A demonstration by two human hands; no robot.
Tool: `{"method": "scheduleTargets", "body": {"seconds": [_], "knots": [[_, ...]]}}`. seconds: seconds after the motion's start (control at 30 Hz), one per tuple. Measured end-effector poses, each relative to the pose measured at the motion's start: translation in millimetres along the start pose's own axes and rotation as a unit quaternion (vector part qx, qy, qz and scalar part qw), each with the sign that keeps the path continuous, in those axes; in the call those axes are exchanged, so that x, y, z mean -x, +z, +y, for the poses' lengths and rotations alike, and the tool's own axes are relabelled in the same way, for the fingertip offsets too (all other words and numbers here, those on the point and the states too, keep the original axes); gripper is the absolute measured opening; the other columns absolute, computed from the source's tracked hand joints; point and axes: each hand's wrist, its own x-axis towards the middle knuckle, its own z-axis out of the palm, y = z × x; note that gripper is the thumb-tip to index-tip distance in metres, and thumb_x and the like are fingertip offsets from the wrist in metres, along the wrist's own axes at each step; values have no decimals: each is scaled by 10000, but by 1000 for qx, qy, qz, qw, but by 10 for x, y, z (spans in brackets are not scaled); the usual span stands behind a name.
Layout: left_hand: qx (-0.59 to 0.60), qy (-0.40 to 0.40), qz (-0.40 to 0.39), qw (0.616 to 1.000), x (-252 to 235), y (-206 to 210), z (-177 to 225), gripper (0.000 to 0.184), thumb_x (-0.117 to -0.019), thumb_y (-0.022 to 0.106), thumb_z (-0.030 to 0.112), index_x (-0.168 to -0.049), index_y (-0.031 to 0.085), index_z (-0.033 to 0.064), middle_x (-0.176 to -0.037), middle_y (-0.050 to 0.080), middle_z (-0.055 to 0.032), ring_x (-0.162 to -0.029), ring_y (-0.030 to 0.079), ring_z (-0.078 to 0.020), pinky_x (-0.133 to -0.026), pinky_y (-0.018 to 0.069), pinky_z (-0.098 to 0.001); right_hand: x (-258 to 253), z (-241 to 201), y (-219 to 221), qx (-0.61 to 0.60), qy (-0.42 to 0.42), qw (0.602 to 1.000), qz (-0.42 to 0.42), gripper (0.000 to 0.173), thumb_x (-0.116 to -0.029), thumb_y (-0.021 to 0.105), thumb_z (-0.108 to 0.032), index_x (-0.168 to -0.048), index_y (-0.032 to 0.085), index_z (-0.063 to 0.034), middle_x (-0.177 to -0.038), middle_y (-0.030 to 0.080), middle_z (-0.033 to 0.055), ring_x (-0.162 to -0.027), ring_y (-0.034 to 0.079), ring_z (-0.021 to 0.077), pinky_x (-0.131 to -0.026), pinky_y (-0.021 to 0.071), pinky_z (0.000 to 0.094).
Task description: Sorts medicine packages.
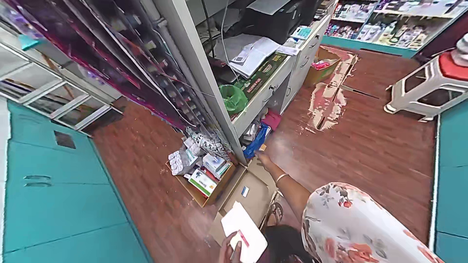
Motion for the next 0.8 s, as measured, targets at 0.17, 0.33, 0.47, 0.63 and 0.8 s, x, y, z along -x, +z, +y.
{"method": "scheduleTargets", "body": {"seconds": [0.17,0.33,0.47,0.63,0.8], "knots": [[57,35,-9,998,-61,142,585,746,-971,623,41,-1611,243,76,-930,707,-138,-463,574,-96,-409,510,-251,1090,1107,-384,378,44,889,-256,509,-1044,557,-401,-1320,615,22,-1249,638,270,-1152,611,390,-1001,452,576],[85,71,-112,987,27,126,908,875,-973,628,39,-1634,56,86,-872,716,-151,-454,594,-131,-392,507,-264,2317,1792,-888,535,140,786,-275,594,-970,648,-446,-1228,653,89,-1303,610,326,-1262,559,472,-1057,389,652],[88,64,-237,965,453,65,928,544,-1011,565,10,-1501,335,-37,-948,734,-155,-466,597,-110,-410,513,-238,3384,2893,-1360,449,189,858,-164,557,-1017,594,-399,-1252,634,105,-1302,610,334,-1270,561,469,-1071,395,644],[79,36,-429,899,1305,306,712,157,-1054,471,50,-1179,503,-39,-757,693,-102,-477,616,-98,-428,530,-225,5353,4107,-1337,245,290,925,-1,500,-1028,585,-363,-1216,649,96,-1261,631,319,-1221,589,447,-1043,414,619],[31,3,-599,800,2574,754,356,272,-1035,466,35,-1304,462,-7,-797,703,-82,-497,621,-85,-447,533,-215,7258,5158,-642,2,382,906,182,454,-999,622,-336,-1240,658,47,-1268,650,260,-1195,615,378,-1030,444,567]]}}
